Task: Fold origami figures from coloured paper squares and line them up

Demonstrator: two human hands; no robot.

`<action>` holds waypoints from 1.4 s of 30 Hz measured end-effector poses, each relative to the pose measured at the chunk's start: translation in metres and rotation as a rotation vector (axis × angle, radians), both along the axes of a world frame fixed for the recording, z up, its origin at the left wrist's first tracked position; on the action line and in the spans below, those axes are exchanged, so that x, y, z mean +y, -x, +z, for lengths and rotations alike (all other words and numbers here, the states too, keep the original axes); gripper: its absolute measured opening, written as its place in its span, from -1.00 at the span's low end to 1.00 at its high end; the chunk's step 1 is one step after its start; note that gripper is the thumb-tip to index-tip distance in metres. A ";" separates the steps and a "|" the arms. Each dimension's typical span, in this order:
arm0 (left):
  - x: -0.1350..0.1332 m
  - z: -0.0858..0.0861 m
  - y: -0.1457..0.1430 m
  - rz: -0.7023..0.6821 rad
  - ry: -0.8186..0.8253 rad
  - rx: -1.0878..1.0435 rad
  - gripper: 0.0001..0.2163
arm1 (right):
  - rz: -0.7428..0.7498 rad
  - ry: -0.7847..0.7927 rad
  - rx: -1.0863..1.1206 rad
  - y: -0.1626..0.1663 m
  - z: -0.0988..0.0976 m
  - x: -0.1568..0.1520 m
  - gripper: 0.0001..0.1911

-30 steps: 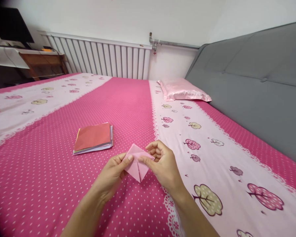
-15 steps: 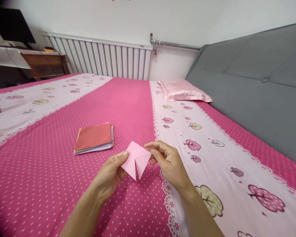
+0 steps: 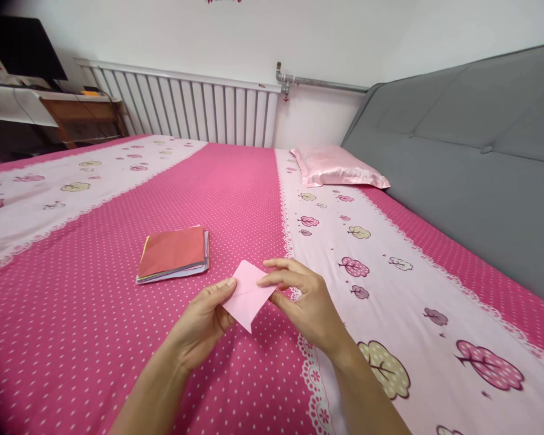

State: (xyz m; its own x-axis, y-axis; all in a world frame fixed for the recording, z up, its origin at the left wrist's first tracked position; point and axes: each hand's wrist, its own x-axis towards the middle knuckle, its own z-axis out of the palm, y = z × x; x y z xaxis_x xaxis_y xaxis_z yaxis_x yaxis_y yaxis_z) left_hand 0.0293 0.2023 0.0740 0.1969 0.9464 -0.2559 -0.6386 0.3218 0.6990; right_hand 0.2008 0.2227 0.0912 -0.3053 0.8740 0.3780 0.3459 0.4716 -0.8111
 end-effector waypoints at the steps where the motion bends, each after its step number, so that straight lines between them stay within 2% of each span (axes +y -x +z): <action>1: 0.000 0.000 0.000 -0.001 0.001 0.007 -0.85 | 0.003 0.007 0.009 0.000 0.000 0.000 -0.81; 14: 0.000 -0.003 0.000 -0.011 -0.004 -0.009 -0.85 | 0.061 0.044 -0.009 -0.002 -0.002 -0.001 -0.73; 20: 0.000 -0.001 -0.002 0.005 0.016 0.012 -0.87 | 0.018 0.053 0.054 0.000 -0.003 0.001 -0.85; 23: -0.001 -0.002 -0.003 -0.007 -0.021 0.057 -0.80 | -0.043 0.080 0.120 0.002 -0.006 0.002 -0.91; 27: -0.003 0.000 -0.003 -0.049 -0.115 0.040 -0.61 | -0.118 0.205 0.241 0.003 -0.007 0.003 -0.84; 30: -0.005 0.003 -0.002 -0.081 -0.230 0.040 -0.54 | -0.136 0.307 0.306 0.004 -0.006 0.002 -0.77; 34: -0.007 0.004 -0.002 -0.169 -0.372 0.200 -0.50 | -0.137 0.434 0.358 0.004 -0.008 0.002 -0.72; 36: -0.007 0.003 -0.004 -0.168 -0.378 0.311 -0.48 | -0.144 0.473 0.377 0.005 -0.011 0.002 -0.71; 38: -0.005 0.001 -0.006 -0.110 -0.347 0.381 -0.53 | -0.139 0.500 0.388 0.007 -0.012 0.002 -0.69; 42: -0.002 -0.005 -0.009 0.017 -0.219 0.332 -0.70 | -0.111 0.564 0.417 0.011 -0.010 -0.001 -0.66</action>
State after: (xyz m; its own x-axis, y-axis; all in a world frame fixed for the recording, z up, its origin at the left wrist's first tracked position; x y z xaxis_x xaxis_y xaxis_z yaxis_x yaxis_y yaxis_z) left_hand 0.0382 0.2007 0.0693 0.1208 0.9881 -0.0948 -0.3703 0.1334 0.9193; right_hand 0.1899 0.2214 0.0814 -0.1315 0.9885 -0.0753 -0.0254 -0.0793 -0.9965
